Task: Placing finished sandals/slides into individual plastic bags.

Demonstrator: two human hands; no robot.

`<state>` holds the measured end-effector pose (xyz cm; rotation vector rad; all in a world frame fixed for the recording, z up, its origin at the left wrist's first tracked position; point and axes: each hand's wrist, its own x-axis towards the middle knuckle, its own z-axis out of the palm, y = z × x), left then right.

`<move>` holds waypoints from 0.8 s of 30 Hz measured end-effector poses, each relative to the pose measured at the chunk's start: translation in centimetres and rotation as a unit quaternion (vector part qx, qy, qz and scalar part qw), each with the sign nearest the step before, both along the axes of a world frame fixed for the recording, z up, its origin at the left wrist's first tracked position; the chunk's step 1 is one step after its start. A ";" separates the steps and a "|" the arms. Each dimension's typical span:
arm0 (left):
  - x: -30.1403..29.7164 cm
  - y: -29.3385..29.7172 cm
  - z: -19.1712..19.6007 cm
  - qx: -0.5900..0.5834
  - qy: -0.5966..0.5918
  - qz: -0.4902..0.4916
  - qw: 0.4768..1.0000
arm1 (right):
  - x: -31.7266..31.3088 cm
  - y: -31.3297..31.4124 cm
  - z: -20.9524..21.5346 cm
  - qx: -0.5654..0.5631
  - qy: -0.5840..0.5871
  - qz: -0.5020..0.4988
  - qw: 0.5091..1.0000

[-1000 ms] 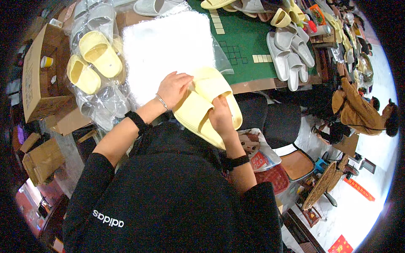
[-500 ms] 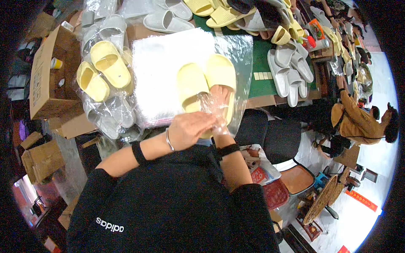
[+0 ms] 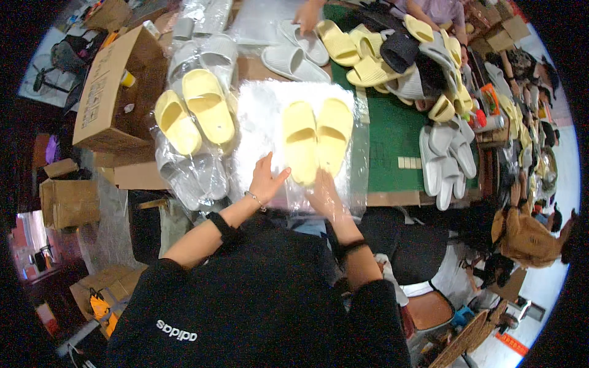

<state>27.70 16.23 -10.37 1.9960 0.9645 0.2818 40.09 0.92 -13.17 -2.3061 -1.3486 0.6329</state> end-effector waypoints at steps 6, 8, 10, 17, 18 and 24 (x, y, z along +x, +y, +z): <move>1.8 0.6 -7.8 -0.189 0.081 0.046 0.978 | 1.1 -8.3 11.9 -0.086 0.422 0.015 0.902; 3.4 -0.8 -7.6 -0.210 0.107 0.092 0.967 | 2.4 -11.2 12.3 0.185 0.499 -0.235 0.813; 3.9 -0.9 -8.9 -0.266 0.097 0.134 0.950 | 4.2 -10.6 10.4 0.284 0.245 -0.482 0.792; 7.0 -0.6 -6.8 -0.377 0.082 0.151 0.910 | 8.2 -10.8 -5.3 0.134 0.183 -0.471 0.853; 7.2 -0.8 -8.9 -0.374 0.077 0.156 0.911 | 8.4 -10.2 -5.4 0.096 0.264 -0.464 0.840; 6.8 -1.8 -2.9 -0.401 -0.078 0.097 0.908 | 5.6 -5.5 5.7 0.185 0.126 -0.373 0.900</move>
